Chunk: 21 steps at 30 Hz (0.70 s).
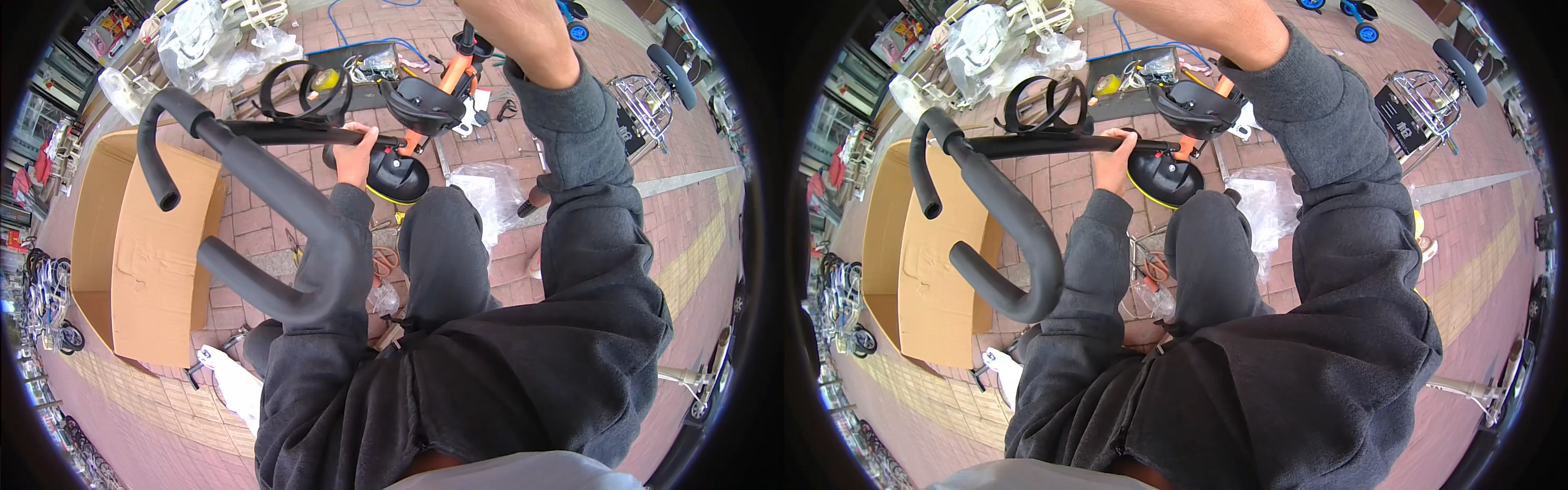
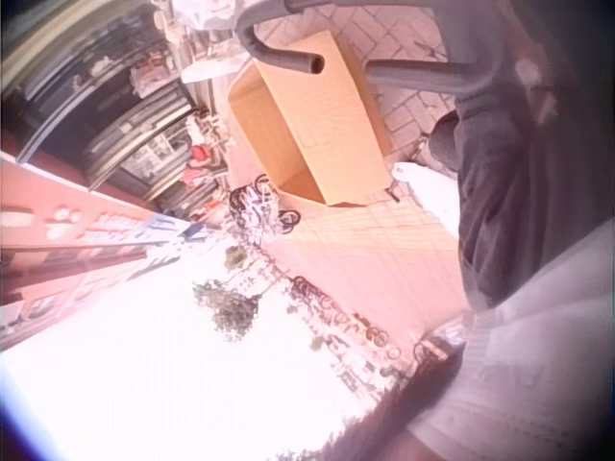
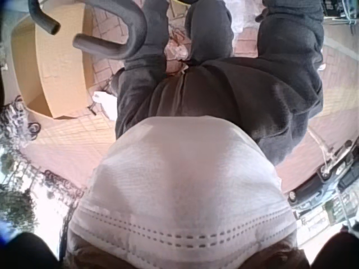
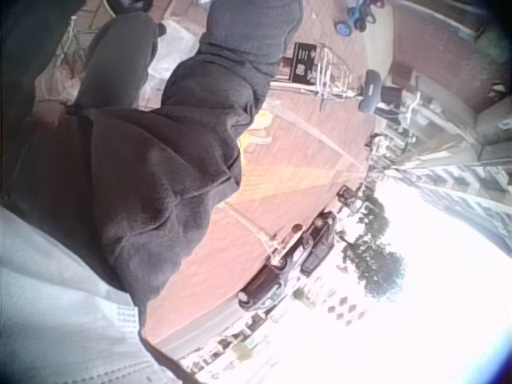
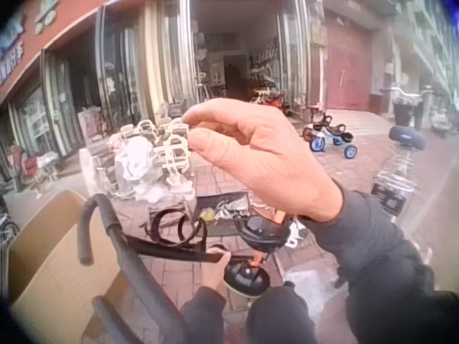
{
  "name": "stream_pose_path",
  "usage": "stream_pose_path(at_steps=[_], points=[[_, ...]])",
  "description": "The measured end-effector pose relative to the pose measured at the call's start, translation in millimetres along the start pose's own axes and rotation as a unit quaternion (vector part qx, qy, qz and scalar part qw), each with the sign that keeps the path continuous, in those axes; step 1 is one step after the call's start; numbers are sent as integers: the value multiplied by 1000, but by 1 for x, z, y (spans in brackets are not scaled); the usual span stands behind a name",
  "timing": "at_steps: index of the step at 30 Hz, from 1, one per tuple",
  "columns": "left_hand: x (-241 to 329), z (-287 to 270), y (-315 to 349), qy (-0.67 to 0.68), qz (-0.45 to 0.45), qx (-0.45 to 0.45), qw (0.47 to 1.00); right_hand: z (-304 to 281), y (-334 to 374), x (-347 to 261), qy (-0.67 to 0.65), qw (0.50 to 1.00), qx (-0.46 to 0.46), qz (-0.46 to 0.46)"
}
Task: The person assembles a child's bicycle by attaching the handlebar to the frame and tightening it with a wrench. They then unpack a child seat from a box and attach it to the bicycle frame.
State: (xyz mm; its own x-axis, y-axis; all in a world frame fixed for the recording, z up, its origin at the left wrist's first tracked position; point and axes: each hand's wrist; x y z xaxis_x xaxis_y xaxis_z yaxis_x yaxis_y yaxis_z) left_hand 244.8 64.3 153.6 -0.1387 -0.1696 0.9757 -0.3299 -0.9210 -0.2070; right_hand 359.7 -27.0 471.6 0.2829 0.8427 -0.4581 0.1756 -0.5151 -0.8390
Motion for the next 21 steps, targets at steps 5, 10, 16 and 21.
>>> stream_pose_path(at_steps=[5, 10, 16, 21], points=[[8, -27, 47, -13, -3, 19, 1000, 97, 28, -57, 199, 967, -158, -34], [66, -98, 86, 141, -99, 153, 973, 98, 48, -52, 201, 964, -107, 138], [124, -162, 87, 127, -20, 213, 969, 75, 67, -50, -350, 815, 4, 461], [153, -164, 69, 141, 5, 162, 977, 14, 45, -68, -365, 777, -4, 512]])
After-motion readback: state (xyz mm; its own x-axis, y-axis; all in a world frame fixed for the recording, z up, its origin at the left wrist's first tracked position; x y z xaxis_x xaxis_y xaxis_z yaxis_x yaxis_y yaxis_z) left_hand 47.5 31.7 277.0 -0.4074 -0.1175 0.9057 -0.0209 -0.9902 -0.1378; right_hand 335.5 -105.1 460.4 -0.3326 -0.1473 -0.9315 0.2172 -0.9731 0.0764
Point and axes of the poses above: each hand's wrist, its own y-axis away from the middle knuckle, its own z-axis out of the palm, x = y × z, and after that the axes turned 8 degrees about -y, right-handed
